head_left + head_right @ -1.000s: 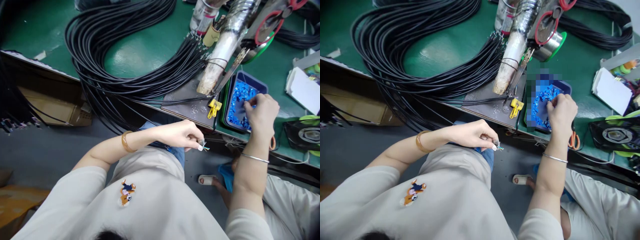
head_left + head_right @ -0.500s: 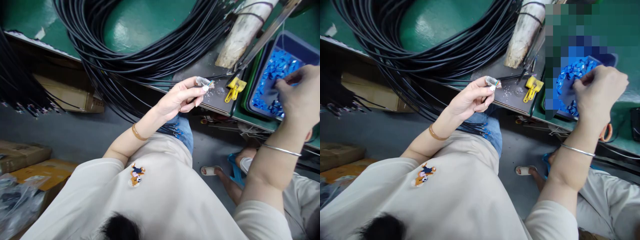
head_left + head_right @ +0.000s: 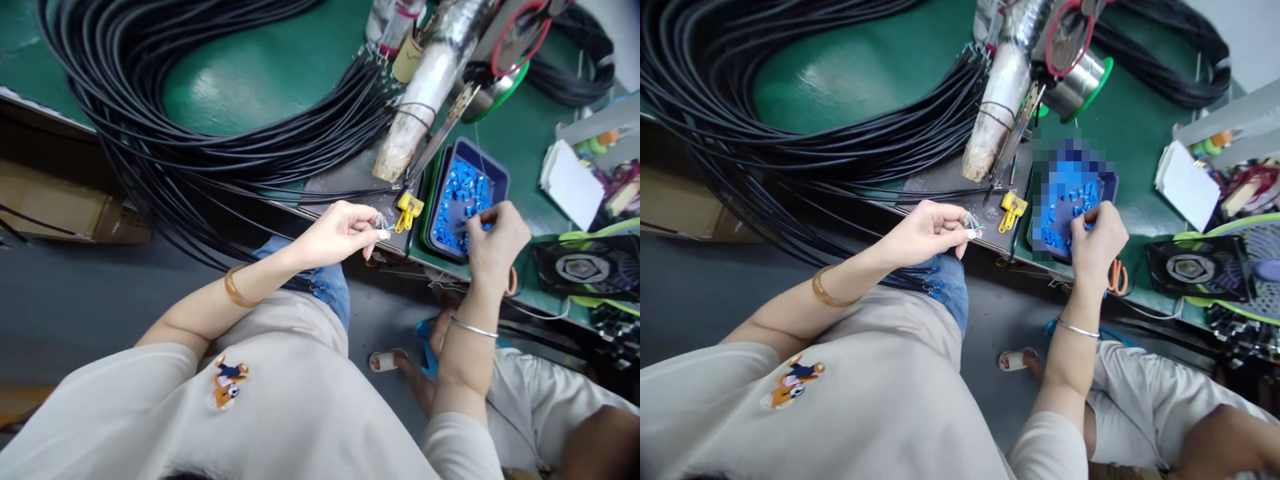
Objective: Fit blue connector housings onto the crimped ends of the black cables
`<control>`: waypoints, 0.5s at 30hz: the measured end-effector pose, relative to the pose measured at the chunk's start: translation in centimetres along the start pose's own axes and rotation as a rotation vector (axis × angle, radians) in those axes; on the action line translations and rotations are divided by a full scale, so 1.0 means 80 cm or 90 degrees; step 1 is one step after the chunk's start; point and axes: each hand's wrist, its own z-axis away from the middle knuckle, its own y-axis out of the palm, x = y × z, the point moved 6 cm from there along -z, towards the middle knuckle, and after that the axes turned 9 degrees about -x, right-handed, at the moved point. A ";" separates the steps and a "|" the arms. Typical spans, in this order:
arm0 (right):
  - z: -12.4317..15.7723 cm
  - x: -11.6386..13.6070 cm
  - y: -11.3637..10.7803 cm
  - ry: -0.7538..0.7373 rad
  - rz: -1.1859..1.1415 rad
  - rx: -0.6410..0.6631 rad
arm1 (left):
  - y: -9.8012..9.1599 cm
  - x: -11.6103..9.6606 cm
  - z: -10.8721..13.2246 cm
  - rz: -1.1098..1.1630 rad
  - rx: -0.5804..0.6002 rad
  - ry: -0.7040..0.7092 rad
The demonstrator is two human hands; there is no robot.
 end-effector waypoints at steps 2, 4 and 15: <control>0.005 0.000 -0.003 -0.013 0.001 -0.011 | -0.002 0.005 -0.001 0.035 -0.007 -0.019; 0.009 0.001 -0.004 -0.027 0.000 -0.006 | -0.004 0.010 -0.002 0.066 -0.020 -0.034; 0.012 -0.005 -0.003 -0.026 -0.030 -0.029 | 0.009 -0.030 0.022 -0.619 -0.194 0.378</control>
